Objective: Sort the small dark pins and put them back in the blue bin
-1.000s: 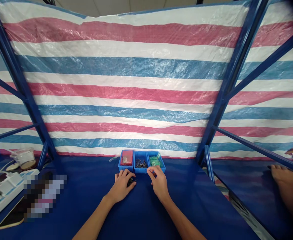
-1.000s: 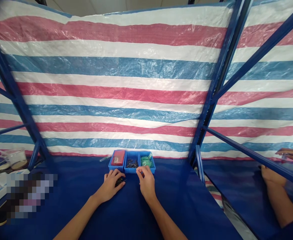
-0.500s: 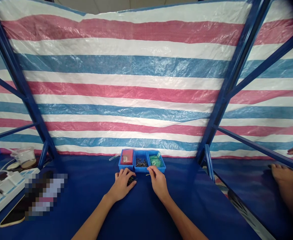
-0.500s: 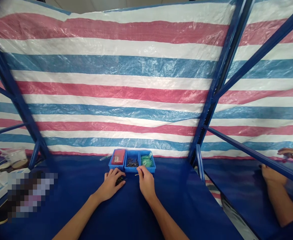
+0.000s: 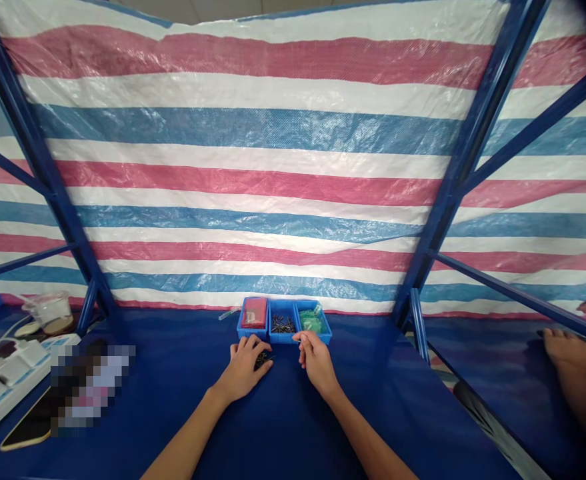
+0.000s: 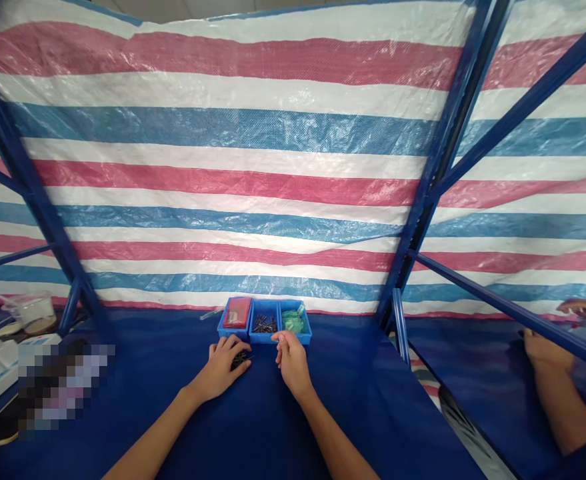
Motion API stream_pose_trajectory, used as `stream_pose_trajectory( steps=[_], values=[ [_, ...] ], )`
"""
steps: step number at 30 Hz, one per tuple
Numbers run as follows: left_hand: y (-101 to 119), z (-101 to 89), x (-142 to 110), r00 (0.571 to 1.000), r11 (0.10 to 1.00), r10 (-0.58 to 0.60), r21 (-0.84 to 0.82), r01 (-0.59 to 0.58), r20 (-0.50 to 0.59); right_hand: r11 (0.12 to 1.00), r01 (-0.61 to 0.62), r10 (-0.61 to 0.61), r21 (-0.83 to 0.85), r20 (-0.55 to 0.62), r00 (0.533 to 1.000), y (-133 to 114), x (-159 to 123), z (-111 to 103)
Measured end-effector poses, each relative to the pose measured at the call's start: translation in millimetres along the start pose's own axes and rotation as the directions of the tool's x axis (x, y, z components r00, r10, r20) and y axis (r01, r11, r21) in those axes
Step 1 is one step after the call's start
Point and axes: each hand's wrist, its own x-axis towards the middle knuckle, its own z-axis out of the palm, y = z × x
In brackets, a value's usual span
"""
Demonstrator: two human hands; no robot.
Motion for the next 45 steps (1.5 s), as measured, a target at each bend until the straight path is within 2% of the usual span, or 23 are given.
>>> stream_pose_trajectory(
  steps=[8,18,23,28,35,42,45],
  values=[
    [-2.0,1.1,-0.1,1.0,1.0,-0.002,0.002,0.002,-0.001,0.998,-0.055,0.046,0.043,0.181,0.982,-1.1,-2.9,4.1],
    [-1.0,0.7,-0.3,1.0,1.0,0.002,0.014,-0.002,-0.004,0.976,-0.066,0.029,0.209,0.176,0.984,-1.0,1.2,3.7],
    [-0.1,-0.6,-0.1,1.0,1.0,0.003,0.004,-0.003,-0.003,0.978,-0.071,0.029,0.196,0.21,0.977,-2.0,2.0,3.1],
    [-0.4,-0.9,-0.5,1.0,1.0,0.003,-0.001,-0.003,-0.001,0.975,-0.075,0.033,0.21,0.195,0.98,-1.6,1.4,3.4],
    [-2.3,1.3,0.0,1.0,1.0,0.007,-0.001,-0.007,-0.003,0.999,-0.011,0.005,0.052,0.1,0.995,1.8,-0.6,1.6],
    [-1.5,1.0,-0.3,1.0,1.0,0.002,0.009,-0.002,0.003,0.994,0.08,-0.07,-0.076,0.132,0.989,-0.4,-1.8,-0.1],
    [-0.4,-0.5,-0.7,1.0,1.0,0.0,0.01,0.0,0.002,0.979,0.165,-0.15,-0.121,0.123,0.981,-6.0,-2.3,-1.3]
  ],
)
